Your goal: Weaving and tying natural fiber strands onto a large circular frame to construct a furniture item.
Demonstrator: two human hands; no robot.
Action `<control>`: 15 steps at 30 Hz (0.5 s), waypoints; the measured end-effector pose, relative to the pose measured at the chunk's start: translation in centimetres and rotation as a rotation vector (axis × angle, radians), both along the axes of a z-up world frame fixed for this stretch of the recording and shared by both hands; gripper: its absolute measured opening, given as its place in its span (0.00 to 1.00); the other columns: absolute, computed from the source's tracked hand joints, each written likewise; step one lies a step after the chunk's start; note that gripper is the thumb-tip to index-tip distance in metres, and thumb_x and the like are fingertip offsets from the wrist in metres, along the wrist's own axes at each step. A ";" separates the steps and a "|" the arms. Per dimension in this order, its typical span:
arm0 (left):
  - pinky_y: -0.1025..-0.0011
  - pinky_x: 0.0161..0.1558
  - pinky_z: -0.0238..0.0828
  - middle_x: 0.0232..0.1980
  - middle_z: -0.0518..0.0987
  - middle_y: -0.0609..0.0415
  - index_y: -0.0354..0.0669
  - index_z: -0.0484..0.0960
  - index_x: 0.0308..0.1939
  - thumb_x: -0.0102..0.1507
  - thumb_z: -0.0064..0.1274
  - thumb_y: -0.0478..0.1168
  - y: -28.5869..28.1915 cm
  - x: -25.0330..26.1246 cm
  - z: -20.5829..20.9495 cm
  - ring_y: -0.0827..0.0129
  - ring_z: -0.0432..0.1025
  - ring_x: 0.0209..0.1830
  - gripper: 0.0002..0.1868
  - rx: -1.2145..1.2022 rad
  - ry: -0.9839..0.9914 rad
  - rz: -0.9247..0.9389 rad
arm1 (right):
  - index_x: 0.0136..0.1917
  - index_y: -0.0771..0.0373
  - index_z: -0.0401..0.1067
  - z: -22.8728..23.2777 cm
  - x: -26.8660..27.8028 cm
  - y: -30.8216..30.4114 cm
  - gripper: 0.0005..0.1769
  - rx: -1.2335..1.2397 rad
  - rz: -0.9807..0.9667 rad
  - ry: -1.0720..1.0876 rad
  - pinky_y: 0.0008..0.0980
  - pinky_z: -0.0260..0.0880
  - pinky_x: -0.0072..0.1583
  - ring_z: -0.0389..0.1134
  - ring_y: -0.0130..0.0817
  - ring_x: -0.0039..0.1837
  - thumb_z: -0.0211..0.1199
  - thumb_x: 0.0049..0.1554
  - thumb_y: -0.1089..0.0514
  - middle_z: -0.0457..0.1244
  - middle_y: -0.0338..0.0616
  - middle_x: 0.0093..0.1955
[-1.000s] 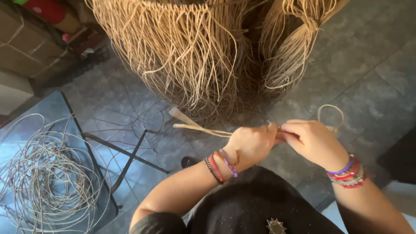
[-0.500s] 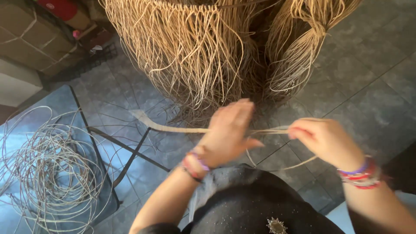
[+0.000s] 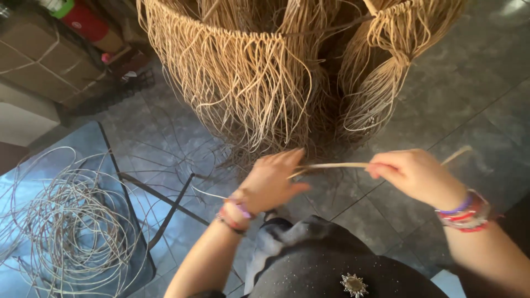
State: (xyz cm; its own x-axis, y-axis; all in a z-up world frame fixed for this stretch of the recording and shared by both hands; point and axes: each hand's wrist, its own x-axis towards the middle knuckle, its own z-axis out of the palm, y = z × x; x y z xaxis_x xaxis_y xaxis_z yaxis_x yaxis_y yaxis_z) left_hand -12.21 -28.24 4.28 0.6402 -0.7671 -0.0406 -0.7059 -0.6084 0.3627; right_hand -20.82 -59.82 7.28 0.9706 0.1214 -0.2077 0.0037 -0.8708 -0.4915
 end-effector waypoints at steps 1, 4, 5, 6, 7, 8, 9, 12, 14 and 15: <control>0.57 0.57 0.65 0.56 0.77 0.40 0.34 0.66 0.70 0.63 0.54 0.57 -1.6 -0.6 1.7 0.50 0.72 0.57 0.40 -0.154 0.029 -0.070 | 0.44 0.47 0.81 0.4 0.8 1.7 0.13 -0.003 0.082 -0.040 0.31 0.75 0.49 0.76 0.25 0.40 0.56 0.61 0.48 0.75 0.25 0.37; 0.54 0.46 0.63 0.49 0.73 0.42 0.37 0.66 0.54 0.65 0.50 0.59 -4.9 -2.2 1.0 0.47 0.69 0.47 0.29 -0.304 0.008 -0.044 | 0.37 0.50 0.75 1.1 2.6 4.4 0.13 -0.020 0.207 -0.085 0.34 0.65 0.42 0.69 0.29 0.34 0.57 0.62 0.49 0.69 0.30 0.30; 0.52 0.19 0.68 0.25 0.79 0.52 0.47 0.72 0.36 0.71 0.42 0.58 -5.9 -2.6 -0.2 0.49 0.75 0.20 0.20 -0.305 -0.042 0.049 | 0.32 0.53 0.70 1.4 3.2 4.7 0.18 -0.039 0.246 -0.090 0.36 0.58 0.41 0.65 0.32 0.33 0.56 0.63 0.49 0.65 0.33 0.29; 0.52 0.19 0.68 0.25 0.79 0.52 0.47 0.72 0.36 0.71 0.42 0.58 -4.4 -1.5 -0.8 0.49 0.75 0.20 0.20 -0.308 -0.046 0.053 | 0.32 0.53 0.70 1.7 3.6 3.6 0.18 -0.042 0.251 -0.093 0.36 0.58 0.41 0.65 0.32 0.33 0.56 0.63 0.49 0.65 0.33 0.29; 0.55 0.15 0.67 0.22 0.78 0.57 0.48 0.74 0.39 0.72 0.41 0.57 -2.8 -0.3 -1.3 0.55 0.75 0.17 0.19 -0.145 -0.150 0.063 | 0.34 0.50 0.75 1.9 4.0 2.5 0.15 -0.045 0.197 -0.119 0.34 0.64 0.43 0.69 0.29 0.33 0.56 0.62 0.49 0.69 0.28 0.30; 0.59 0.10 0.66 0.19 0.76 0.62 0.49 0.77 0.42 0.74 0.39 0.56 -1.3 0.8 -1.9 0.62 0.74 0.13 0.18 0.018 -0.253 0.073 | 0.37 0.46 0.80 2.1 4.5 1.5 0.15 -0.048 0.142 -0.146 0.33 0.69 0.46 0.73 0.26 0.33 0.56 0.60 0.48 0.73 0.23 0.31; 0.59 0.10 0.66 0.19 0.76 0.62 0.49 0.77 0.42 0.74 0.39 0.56 0.2 1.8 -1.9 0.62 0.74 0.13 0.18 0.017 -0.251 0.075 | 0.37 0.46 0.80 2.1 4.6 0.8 0.15 -0.050 0.145 -0.144 0.33 0.69 0.46 0.73 0.26 0.33 0.56 0.60 0.48 0.73 0.23 0.31; 0.56 0.22 0.74 0.25 0.80 0.56 0.50 0.76 0.41 0.74 0.40 0.55 2.9 4.6 -0.9 0.53 0.77 0.21 0.17 0.089 0.032 0.228 | 0.35 0.44 0.78 1.6 5.8 -0.3 0.19 -0.169 -0.014 0.078 0.27 0.66 0.43 0.70 0.24 0.30 0.52 0.63 0.44 0.71 0.23 0.27; 0.52 0.42 0.77 0.71 0.74 0.63 0.55 0.81 0.58 0.71 0.35 0.50 2.4 5.7 1.3 0.57 0.80 0.49 0.20 0.054 0.214 0.027 | 0.38 0.46 0.78 0.7 6.9 0.5 0.16 -0.094 0.081 -0.033 0.31 0.76 0.48 0.77 0.24 0.38 0.52 0.62 0.47 0.75 0.22 0.34; 0.52 0.42 0.77 0.71 0.74 0.63 0.55 0.81 0.58 0.71 0.35 0.50 0.7 5.5 3.0 0.57 0.80 0.49 0.20 0.056 0.213 0.024 | 0.38 0.46 0.78 0.2 7.5 2.0 0.16 -0.093 0.078 -0.033 0.31 0.76 0.48 0.77 0.24 0.38 0.52 0.62 0.47 0.75 0.22 0.34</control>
